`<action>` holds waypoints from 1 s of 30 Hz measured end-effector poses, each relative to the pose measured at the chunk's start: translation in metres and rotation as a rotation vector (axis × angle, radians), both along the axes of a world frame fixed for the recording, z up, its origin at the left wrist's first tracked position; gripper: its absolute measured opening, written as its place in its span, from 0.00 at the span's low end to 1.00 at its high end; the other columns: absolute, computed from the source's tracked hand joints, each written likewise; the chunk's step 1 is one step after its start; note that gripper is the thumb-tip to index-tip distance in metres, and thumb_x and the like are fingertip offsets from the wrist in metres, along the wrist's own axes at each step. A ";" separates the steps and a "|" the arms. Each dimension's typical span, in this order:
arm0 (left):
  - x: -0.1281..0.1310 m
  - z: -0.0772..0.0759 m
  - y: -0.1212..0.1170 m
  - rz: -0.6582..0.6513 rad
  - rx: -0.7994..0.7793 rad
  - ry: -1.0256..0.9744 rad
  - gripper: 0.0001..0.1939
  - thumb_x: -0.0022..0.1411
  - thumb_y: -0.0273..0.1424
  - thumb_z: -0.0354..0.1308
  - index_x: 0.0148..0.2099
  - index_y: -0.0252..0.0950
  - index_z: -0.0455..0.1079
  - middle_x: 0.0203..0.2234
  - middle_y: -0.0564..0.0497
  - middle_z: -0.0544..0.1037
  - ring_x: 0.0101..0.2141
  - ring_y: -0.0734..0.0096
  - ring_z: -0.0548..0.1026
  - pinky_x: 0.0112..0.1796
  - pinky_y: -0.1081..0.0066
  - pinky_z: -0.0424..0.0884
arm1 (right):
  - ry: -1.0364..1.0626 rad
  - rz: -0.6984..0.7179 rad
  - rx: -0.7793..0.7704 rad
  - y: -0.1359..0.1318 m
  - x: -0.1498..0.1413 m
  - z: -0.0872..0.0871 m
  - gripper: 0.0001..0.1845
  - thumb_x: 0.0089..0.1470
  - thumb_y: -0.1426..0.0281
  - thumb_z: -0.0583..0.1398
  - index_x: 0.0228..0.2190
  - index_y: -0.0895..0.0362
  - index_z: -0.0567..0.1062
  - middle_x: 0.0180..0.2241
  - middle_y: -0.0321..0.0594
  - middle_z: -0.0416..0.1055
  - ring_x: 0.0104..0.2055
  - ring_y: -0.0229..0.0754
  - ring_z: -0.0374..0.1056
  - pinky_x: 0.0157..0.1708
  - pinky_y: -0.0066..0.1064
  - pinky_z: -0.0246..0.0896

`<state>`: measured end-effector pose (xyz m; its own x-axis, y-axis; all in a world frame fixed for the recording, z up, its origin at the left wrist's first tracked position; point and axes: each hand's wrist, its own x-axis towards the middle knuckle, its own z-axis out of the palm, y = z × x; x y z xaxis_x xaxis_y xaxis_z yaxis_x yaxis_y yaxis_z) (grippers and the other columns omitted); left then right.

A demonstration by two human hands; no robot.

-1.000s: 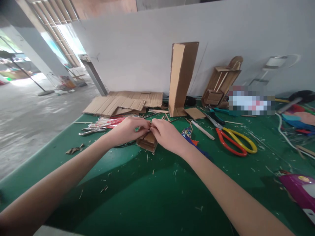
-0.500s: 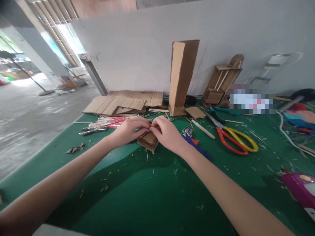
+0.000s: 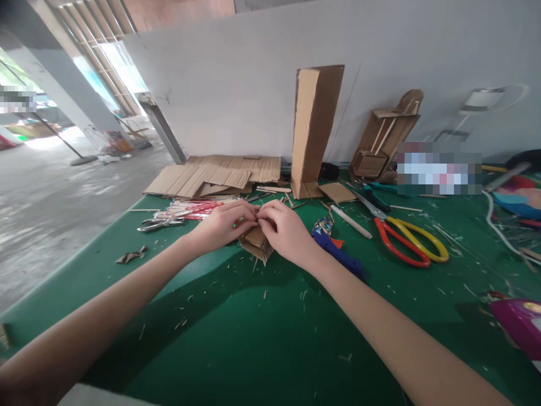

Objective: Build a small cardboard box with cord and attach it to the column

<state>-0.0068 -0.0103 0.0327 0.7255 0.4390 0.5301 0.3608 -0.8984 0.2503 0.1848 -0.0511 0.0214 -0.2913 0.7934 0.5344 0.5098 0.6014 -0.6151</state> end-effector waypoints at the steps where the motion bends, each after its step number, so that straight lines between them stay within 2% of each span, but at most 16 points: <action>1: 0.000 0.000 0.000 0.003 -0.001 0.015 0.07 0.68 0.30 0.51 0.38 0.34 0.68 0.40 0.45 0.75 0.44 0.69 0.74 0.46 0.65 0.73 | -0.012 0.007 0.006 -0.001 0.000 0.001 0.07 0.57 0.75 0.55 0.32 0.57 0.73 0.39 0.42 0.69 0.39 0.39 0.67 0.38 0.35 0.64; 8: -0.002 0.002 0.000 0.009 0.000 0.053 0.06 0.67 0.29 0.51 0.38 0.34 0.67 0.38 0.46 0.75 0.45 0.68 0.74 0.46 0.65 0.72 | -0.131 0.076 -0.037 -0.002 0.004 0.011 0.09 0.55 0.76 0.55 0.28 0.58 0.74 0.38 0.41 0.70 0.34 0.36 0.66 0.33 0.32 0.62; 12: -0.002 0.003 0.001 0.003 -0.031 0.054 0.06 0.67 0.30 0.52 0.38 0.35 0.68 0.37 0.47 0.75 0.46 0.68 0.74 0.46 0.65 0.72 | -0.132 0.078 -0.068 -0.002 0.006 0.016 0.08 0.55 0.74 0.56 0.27 0.57 0.74 0.36 0.40 0.70 0.33 0.37 0.65 0.32 0.32 0.60; 16: -0.003 0.007 0.003 -0.042 -0.051 0.086 0.07 0.68 0.29 0.50 0.39 0.36 0.69 0.38 0.48 0.76 0.47 0.69 0.74 0.48 0.64 0.71 | -0.142 0.086 -0.074 -0.001 0.007 0.018 0.09 0.58 0.74 0.55 0.29 0.57 0.74 0.35 0.40 0.71 0.37 0.39 0.66 0.36 0.34 0.61; 25: -0.003 0.005 0.004 -0.032 -0.064 0.031 0.05 0.66 0.27 0.52 0.38 0.36 0.69 0.39 0.49 0.77 0.44 0.71 0.75 0.44 0.68 0.72 | -0.159 0.078 -0.098 -0.001 0.007 0.015 0.10 0.60 0.74 0.53 0.32 0.57 0.74 0.37 0.40 0.72 0.39 0.39 0.67 0.41 0.35 0.61; 28: -0.005 0.004 0.003 -0.030 -0.055 0.039 0.05 0.66 0.27 0.52 0.38 0.37 0.69 0.37 0.50 0.77 0.46 0.70 0.75 0.45 0.68 0.72 | -0.149 0.073 -0.102 -0.001 0.006 0.015 0.10 0.60 0.73 0.53 0.31 0.56 0.74 0.37 0.40 0.72 0.39 0.39 0.67 0.40 0.35 0.61; 30: -0.006 0.003 0.003 -0.048 -0.035 0.052 0.07 0.67 0.27 0.51 0.40 0.37 0.70 0.39 0.49 0.78 0.50 0.70 0.74 0.48 0.68 0.72 | -0.147 0.063 -0.109 -0.001 0.005 0.015 0.10 0.60 0.72 0.53 0.31 0.56 0.74 0.36 0.40 0.72 0.38 0.39 0.67 0.39 0.35 0.61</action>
